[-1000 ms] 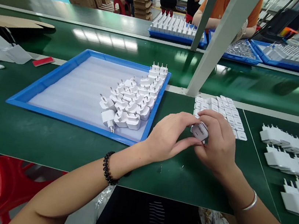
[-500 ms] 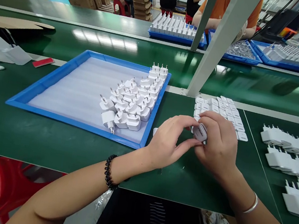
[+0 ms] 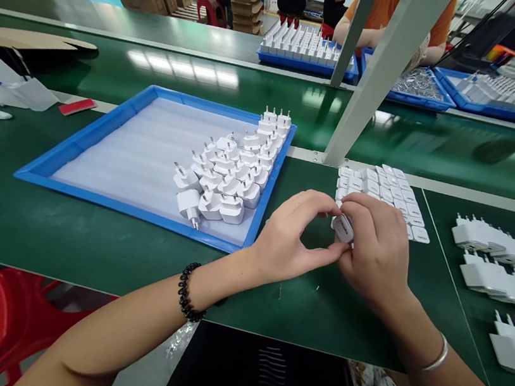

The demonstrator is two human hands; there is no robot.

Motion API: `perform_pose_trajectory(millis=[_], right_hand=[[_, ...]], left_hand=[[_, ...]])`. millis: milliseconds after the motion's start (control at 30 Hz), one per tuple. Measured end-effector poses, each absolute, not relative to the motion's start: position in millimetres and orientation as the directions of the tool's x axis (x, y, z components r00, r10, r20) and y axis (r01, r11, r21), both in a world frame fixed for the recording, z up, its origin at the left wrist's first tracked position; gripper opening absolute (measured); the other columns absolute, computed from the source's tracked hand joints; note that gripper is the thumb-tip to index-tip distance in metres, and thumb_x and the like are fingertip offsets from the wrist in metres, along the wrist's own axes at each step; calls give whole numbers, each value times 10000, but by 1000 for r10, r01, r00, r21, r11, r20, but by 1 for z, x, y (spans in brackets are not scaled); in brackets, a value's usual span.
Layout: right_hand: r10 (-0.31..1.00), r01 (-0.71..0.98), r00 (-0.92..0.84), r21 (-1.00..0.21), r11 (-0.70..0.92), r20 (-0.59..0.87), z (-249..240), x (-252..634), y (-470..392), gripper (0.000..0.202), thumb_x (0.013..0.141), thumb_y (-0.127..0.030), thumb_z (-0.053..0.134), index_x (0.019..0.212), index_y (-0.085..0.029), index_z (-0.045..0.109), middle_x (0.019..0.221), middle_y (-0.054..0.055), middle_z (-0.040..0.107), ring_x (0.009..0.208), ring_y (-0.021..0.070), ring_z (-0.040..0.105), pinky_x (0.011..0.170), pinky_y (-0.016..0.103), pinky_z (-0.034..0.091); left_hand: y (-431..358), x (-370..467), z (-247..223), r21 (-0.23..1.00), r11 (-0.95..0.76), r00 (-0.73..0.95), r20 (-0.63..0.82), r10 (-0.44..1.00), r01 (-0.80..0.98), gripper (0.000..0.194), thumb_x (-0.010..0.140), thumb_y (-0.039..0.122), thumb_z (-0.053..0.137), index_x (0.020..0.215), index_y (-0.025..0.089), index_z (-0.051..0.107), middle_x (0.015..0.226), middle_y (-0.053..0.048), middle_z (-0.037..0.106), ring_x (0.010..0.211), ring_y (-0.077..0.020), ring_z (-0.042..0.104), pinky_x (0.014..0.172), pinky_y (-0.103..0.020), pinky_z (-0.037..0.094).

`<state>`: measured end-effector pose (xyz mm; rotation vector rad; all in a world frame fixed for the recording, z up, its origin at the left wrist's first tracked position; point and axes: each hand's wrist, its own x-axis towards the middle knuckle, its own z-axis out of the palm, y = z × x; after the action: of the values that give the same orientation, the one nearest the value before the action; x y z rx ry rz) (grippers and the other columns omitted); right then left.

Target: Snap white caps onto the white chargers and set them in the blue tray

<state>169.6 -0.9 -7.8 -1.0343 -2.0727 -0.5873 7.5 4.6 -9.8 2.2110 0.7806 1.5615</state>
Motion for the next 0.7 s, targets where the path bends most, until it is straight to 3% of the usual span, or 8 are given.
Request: perform_pose_trajectory(millis=[367, 700], right_hand=[[451, 799, -439, 107, 592, 777, -8, 167, -1, 214, 832, -47, 508, 1011, -154, 553, 961, 142, 711, 810, 243, 615, 729, 367, 443], [437, 777, -463, 116, 619, 771, -7, 166, -2, 179, 847, -63, 510, 991, -154, 564, 938, 135, 708, 792, 230, 594, 718, 354, 443]], left_hand=[[3, 9, -11, 707, -698, 252, 659, 708, 112, 310, 734, 116, 718, 987, 174, 549, 954, -23, 587, 867, -127, 602, 744, -271, 603], [5, 8, -11, 714, -693, 286, 646, 707, 102, 326, 689, 114, 699, 932, 191, 496, 905, -4, 527, 800, -120, 541, 694, -279, 547]])
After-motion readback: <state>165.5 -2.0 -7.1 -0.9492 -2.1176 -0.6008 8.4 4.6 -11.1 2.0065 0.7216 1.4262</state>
